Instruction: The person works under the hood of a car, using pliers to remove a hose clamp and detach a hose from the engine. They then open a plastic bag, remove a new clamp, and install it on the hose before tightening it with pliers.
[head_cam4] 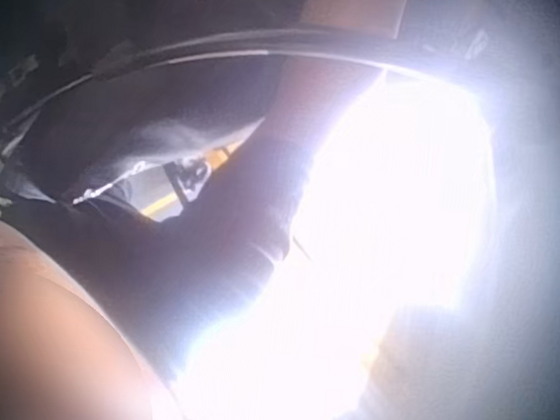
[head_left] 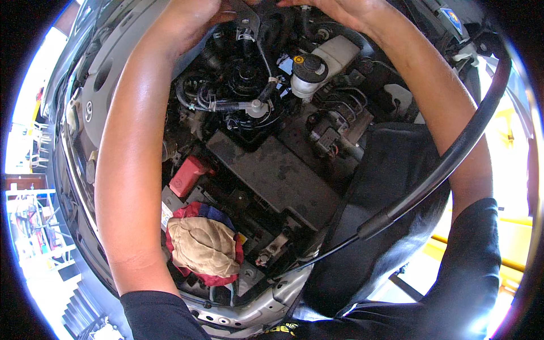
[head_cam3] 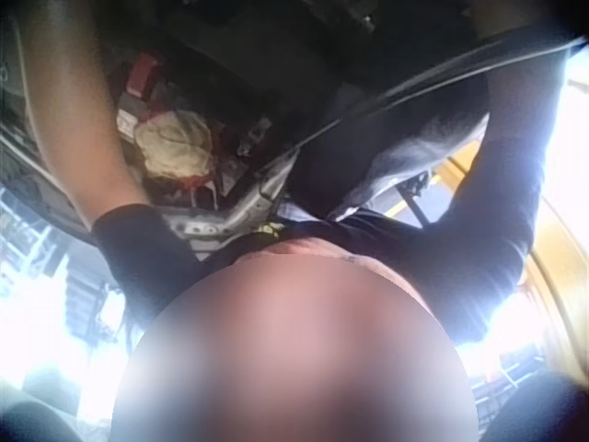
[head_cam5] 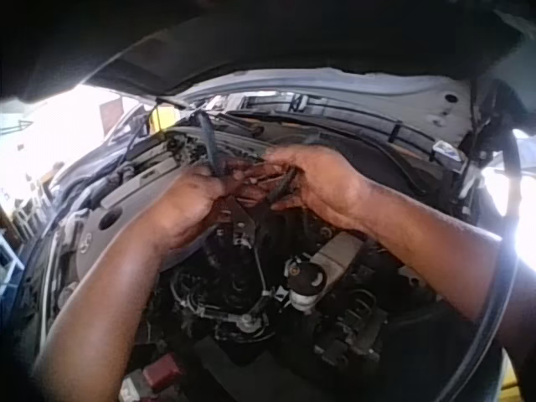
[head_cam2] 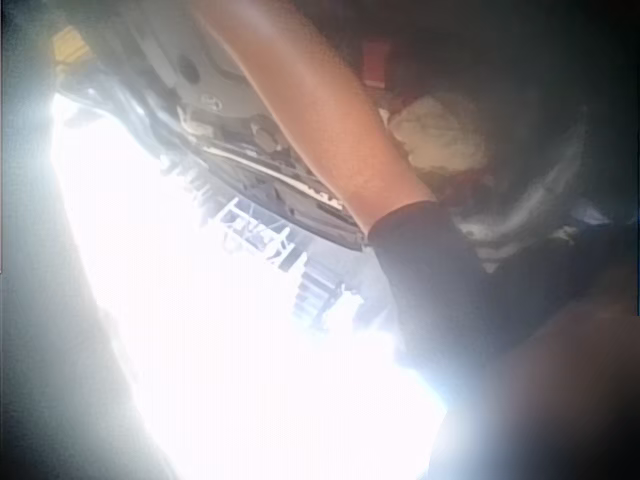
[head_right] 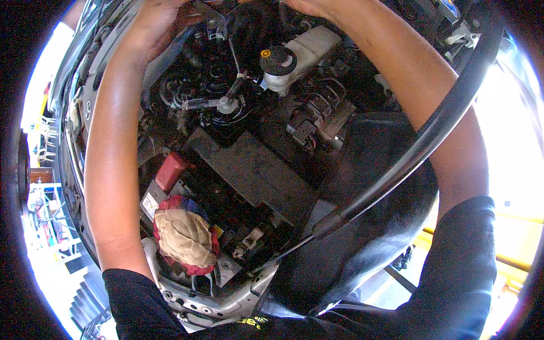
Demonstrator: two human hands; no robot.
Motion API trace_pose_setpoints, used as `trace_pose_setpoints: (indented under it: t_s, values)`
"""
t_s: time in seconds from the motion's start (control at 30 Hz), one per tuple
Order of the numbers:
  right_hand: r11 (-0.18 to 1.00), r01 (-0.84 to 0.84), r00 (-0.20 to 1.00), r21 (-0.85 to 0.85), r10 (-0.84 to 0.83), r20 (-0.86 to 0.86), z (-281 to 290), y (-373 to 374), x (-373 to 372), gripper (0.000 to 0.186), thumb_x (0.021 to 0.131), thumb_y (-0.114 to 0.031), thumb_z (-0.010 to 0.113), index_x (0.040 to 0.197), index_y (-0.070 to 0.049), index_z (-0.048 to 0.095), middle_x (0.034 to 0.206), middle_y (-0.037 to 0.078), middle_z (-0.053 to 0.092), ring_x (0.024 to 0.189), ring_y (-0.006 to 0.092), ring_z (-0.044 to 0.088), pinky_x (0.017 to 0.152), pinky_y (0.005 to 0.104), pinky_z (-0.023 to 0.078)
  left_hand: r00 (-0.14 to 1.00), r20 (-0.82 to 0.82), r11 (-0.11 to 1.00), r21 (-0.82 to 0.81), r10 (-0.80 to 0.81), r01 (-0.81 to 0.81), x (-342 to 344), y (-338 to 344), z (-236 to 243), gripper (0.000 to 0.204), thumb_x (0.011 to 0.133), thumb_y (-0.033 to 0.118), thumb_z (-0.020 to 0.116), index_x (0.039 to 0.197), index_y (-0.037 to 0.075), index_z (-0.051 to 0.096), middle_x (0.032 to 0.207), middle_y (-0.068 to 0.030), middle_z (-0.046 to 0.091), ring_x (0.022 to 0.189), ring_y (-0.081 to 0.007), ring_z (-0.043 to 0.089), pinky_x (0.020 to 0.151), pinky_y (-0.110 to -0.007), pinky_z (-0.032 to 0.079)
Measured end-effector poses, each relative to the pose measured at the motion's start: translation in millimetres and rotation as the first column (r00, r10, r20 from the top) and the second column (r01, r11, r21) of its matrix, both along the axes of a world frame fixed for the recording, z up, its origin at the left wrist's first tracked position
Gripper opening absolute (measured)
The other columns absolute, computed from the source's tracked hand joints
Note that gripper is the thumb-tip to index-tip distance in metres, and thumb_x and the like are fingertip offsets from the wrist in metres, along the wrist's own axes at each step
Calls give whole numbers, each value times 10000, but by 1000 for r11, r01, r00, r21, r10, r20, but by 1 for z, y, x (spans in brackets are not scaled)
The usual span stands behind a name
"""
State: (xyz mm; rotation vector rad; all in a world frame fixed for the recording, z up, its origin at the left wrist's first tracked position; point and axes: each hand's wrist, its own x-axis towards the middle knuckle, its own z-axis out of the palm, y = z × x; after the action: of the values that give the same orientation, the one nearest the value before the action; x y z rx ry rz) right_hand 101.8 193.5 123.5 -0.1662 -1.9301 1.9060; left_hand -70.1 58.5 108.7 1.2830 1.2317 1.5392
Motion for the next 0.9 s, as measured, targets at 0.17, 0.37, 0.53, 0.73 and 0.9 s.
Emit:
trace_pose_setpoints:
  t_s: [0.17,0.37,0.53,0.73,0.9]
  values:
    - [998,-5,991,-61,-3,-131,1,2,-19,351,1056,-287,570,1335,-76,593,1227,105,671,1046,217,654,932,393,522,981,-119,985,-54,155,-162,3,4,-8,309,1030,198,629,1301,50,652,1093,-87,736,968,-199,706,780,-326,553]
    - [916,-398,912,-48,390,-128,10,17,-29,534,1044,-238,555,1536,-66,443,1387,161,578,1138,245,623,977,412,530,967,-149,975,-57,206,-216,1,-1,-3,306,1035,251,637,1251,35,662,1073,-82,739,897,-176,701,742,-305,546]
    - [807,-582,813,-106,570,-120,17,27,-44,587,1024,-248,566,1561,-61,418,1412,183,560,1199,263,609,1017,437,518,959,-205,971,-101,193,-217,-2,-8,0,324,1040,255,637,1250,9,657,1070,-89,746,900,-178,706,764,-314,557]
    - [828,-561,826,-11,559,-64,20,34,-45,608,996,-232,576,1555,-46,427,1465,195,544,1209,300,624,1062,479,495,873,-401,956,21,276,-293,-8,-11,2,265,1049,176,611,1227,-12,667,1116,-101,742,954,-193,711,819,-334,575]
    - [832,-554,831,-20,551,-81,22,38,-40,608,987,-225,576,1541,-18,435,1516,194,519,1249,317,612,1082,489,488,915,-266,949,-1,303,-314,-2,-12,10,242,1049,121,594,1235,-18,663,1123,-105,737,985,-204,707,857,-339,570]
